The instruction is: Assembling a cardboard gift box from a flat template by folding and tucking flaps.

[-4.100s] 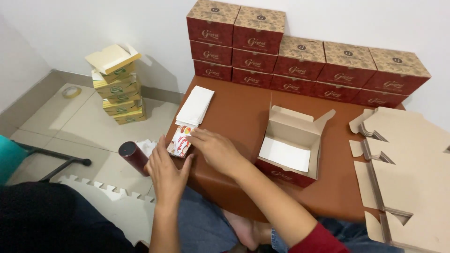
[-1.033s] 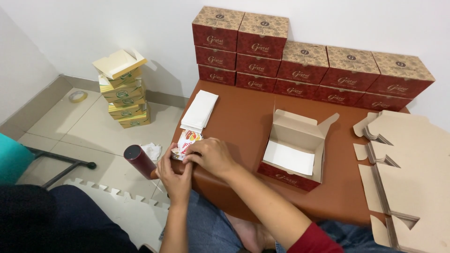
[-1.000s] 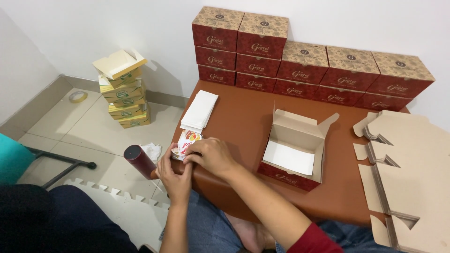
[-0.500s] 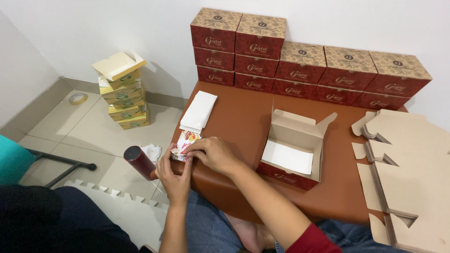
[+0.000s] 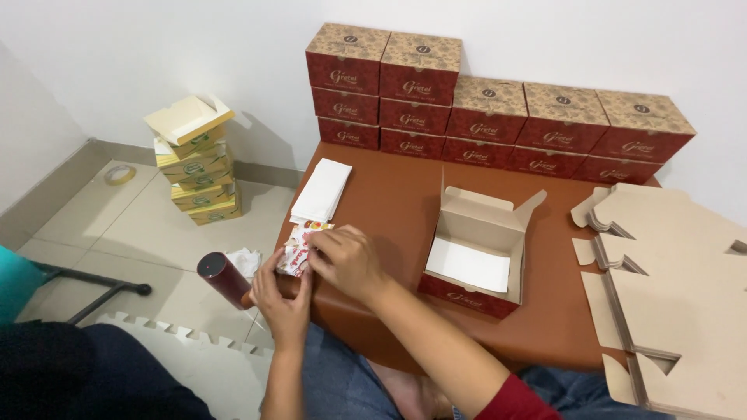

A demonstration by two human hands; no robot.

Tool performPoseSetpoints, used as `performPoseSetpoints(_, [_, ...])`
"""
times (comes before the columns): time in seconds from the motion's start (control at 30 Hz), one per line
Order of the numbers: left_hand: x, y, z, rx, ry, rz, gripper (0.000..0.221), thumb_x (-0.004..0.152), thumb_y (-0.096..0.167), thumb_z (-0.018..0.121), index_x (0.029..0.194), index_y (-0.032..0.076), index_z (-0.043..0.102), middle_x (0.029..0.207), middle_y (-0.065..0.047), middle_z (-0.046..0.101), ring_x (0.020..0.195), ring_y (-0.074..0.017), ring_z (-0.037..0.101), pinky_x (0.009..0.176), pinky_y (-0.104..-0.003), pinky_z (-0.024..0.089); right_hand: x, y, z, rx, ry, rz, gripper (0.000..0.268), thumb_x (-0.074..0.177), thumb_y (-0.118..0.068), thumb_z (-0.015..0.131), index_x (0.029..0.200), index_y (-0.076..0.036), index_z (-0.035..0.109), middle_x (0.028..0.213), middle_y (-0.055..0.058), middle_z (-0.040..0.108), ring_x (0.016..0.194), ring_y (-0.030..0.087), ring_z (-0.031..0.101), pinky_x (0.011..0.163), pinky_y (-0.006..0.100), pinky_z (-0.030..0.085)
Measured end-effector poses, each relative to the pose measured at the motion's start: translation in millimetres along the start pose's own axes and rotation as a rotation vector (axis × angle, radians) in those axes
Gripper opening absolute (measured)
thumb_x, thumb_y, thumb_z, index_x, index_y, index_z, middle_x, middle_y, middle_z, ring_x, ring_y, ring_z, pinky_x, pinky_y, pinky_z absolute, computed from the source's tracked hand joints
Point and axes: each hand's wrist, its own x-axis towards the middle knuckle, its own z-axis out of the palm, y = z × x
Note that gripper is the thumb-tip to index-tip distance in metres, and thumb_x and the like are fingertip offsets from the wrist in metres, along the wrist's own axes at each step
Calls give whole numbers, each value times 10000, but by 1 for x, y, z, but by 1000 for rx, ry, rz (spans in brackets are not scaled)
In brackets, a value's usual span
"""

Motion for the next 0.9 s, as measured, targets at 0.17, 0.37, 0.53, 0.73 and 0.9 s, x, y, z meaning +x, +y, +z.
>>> performPoseSetpoints(0.17, [-3,21,-15,78,-73,65,869,730,342,851,1458,116,434,1444,-159,393,1341,-361,385,1134,-529,301,-19,-41,-54,135,102,37,310,787,7,774,1083,-20,686,864,29,722,574,98,559,549,250,485])
performPoseSetpoints(0.37, [-19,84,-43,-229,-343,189,363,778,121,743,1129,80,660,1115,-46,692,1106,-231,601,1004,-371,464,-73,-70,-116,447,190,225,315,821,136,693,1002,-16,484,1048,152,707,1011,319,781,805,313,675])
performPoseSetpoints(0.53, [-8,133,-40,-284,-460,369,223,722,-17,719,915,92,743,820,-14,713,669,-166,625,638,-287,513,-80,-69,-187,185,139,307,393,756,61,760,1109,-12,604,1032,105,780,887,193,790,773,262,652])
performPoseSetpoints(0.73, [34,191,0,-323,-493,737,191,766,15,721,934,102,747,865,7,686,713,-175,595,710,-313,479,-58,-28,-258,-218,-51,301,207,726,-9,762,887,-138,782,935,-38,810,912,104,750,887,305,508])
performPoseSetpoints(0.9, [54,191,70,74,-859,945,63,763,186,814,759,195,752,738,38,700,831,-169,625,888,-357,382,-33,14,-273,-381,-532,452,122,815,-33,701,855,-112,785,851,56,816,886,278,755,879,405,487])
